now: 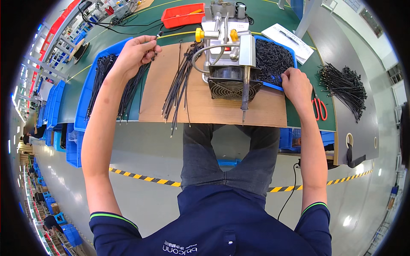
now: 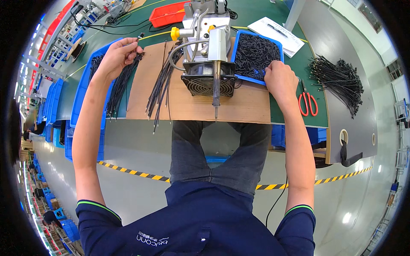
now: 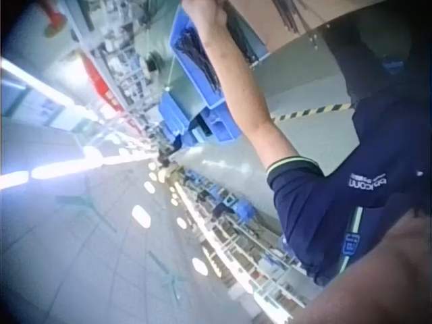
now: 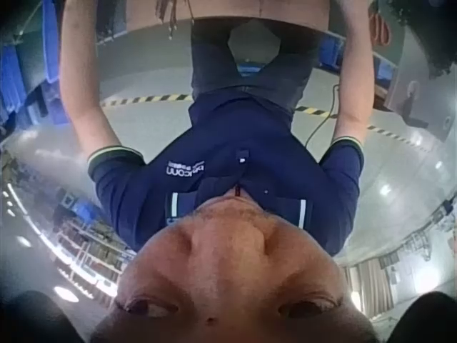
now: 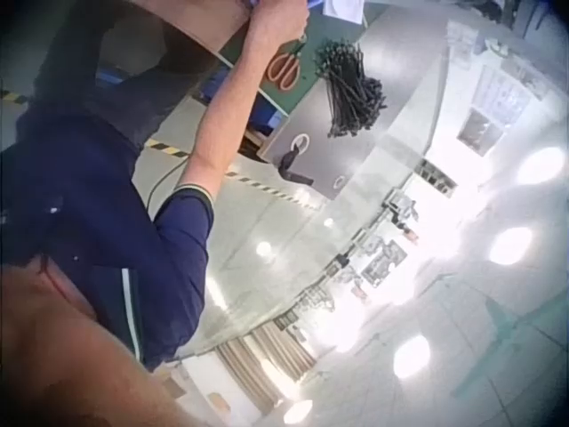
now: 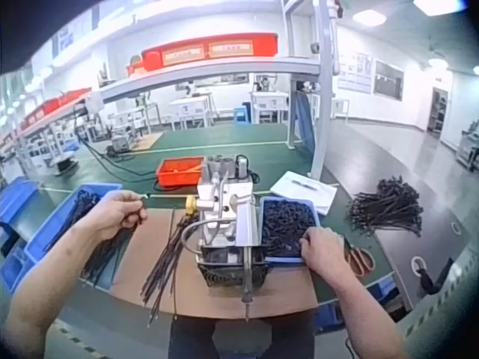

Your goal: The person picks up a wire and a connector, aligns them, and joins them using a soldering iron. They then set the soldered assembly aside and repeat the process with another wire and connector.

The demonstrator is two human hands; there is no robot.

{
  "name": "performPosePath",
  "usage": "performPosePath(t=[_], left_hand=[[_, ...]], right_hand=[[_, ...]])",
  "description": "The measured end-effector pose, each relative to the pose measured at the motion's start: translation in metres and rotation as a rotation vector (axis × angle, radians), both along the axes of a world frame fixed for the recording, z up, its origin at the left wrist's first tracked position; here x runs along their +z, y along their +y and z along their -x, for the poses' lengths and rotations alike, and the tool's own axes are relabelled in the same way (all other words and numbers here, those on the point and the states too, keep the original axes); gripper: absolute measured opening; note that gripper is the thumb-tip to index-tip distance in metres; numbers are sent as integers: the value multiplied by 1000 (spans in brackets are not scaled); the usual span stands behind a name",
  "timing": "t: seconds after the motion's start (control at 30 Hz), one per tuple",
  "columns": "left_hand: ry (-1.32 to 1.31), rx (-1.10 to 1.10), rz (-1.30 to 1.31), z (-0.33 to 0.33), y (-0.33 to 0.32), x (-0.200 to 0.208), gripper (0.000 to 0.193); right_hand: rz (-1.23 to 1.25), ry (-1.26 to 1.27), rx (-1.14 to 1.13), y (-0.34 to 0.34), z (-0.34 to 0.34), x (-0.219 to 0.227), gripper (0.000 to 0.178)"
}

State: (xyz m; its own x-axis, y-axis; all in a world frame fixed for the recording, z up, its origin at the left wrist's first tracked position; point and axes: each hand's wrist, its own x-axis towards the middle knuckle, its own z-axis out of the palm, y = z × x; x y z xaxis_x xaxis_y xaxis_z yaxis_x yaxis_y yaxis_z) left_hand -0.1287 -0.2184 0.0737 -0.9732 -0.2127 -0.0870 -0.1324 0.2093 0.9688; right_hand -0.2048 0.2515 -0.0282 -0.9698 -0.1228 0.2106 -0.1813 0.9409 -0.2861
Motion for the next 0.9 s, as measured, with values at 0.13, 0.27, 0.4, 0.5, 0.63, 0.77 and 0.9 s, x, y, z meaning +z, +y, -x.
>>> performPosePath(t=[0.13, 0.27, 0.4, 0.5, 0.63, 0.77, 0.9], left_hand=[[32, -41, -87, -20, 7, 9, 20], [-3, -117, -145, -62, 29, 16, 20], [-101, -92, -356, -113, 62, 12, 17], [-158, -125, -422, -142, 76, 1, 15], [-217, -154, -465, -167, 91, -17, 14], [-229, -124, -502, -181, 105, -39, 15], [-267, -100, -521, -190, 121, -51, 19]], right_hand=[[-29, 56, 7, 0, -1, -3, 21], [-48, 22, 57, 4, -9, 5, 22], [-95, 53, 91, 3, -3, -1, 21], [-146, 90, 73, 1, -1, -5, 19], [-127, 59, 137, -1, -4, 0, 20], [-204, 90, 123, -4, 1, -3, 21], [-93, 176, 101, 2, -2, -7, 22]])
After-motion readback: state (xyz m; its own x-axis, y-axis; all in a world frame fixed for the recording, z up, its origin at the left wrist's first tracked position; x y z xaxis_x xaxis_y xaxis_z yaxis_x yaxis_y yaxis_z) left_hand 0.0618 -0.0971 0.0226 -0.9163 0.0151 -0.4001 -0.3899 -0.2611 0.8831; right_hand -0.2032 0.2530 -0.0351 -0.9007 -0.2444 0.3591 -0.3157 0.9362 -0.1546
